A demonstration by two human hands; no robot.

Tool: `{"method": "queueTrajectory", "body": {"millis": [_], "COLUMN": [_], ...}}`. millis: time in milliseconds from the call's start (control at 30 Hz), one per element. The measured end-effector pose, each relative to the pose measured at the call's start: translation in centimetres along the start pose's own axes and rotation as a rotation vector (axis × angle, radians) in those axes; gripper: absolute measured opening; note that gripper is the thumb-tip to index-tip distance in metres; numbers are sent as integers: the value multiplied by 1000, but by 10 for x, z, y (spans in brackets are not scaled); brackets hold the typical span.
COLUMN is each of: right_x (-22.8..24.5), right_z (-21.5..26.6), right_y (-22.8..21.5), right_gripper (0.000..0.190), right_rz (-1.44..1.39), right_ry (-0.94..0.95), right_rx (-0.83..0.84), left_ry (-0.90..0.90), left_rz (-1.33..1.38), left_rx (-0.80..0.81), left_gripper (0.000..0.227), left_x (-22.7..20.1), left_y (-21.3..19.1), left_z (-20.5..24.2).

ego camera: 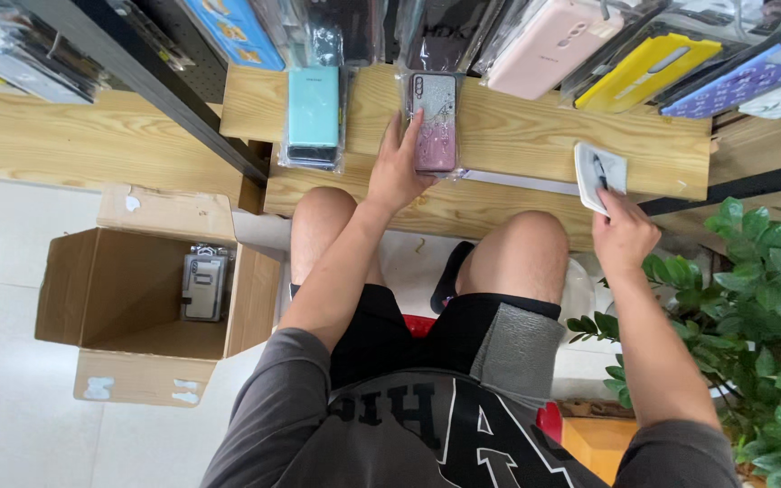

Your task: The person wipes a phone case with a cloth, places it into a plastic bag, and writes on a spiral notepad while handling other bagged cases and placing one into a cardboard box.

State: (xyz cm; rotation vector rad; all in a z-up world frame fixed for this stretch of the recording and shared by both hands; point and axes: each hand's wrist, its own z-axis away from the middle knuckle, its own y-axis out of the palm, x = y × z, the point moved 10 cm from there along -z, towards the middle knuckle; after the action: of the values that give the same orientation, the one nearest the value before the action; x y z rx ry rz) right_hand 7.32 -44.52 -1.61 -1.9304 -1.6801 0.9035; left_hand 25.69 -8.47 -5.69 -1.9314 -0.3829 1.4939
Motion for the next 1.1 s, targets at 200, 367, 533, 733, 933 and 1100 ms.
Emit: {"method": "queueTrajectory", "body": {"millis": [200,367,533,733,933,1100], "right_x": [73,203,248,219,182,165], "right_z": [-5,-44,-53,-20,-11,7], "right_y": [-113,-194,-225,-224,-212,-174], "right_gripper": [12,11,7,17,41,44], "right_rz": [-422,-505,-694,-1075,-1404,-1864], "right_ry": [128,5,-118,72,349,884], "right_rx": [-134,-303,-281,-220,-286,-300], "left_ry": [27,-211,-218,-65,15,25], "left_rz": [469,1824,2232,2522,2512,2527], "left_rx": [43,415,451,549,617,655], "left_gripper": [84,109,95,112,113,114], "left_x": [-94,-127,-115,-125,-133,-144], "left_y": [-15,75,48,14,23,25], "left_z": [81,137,132,134,142,149]}}
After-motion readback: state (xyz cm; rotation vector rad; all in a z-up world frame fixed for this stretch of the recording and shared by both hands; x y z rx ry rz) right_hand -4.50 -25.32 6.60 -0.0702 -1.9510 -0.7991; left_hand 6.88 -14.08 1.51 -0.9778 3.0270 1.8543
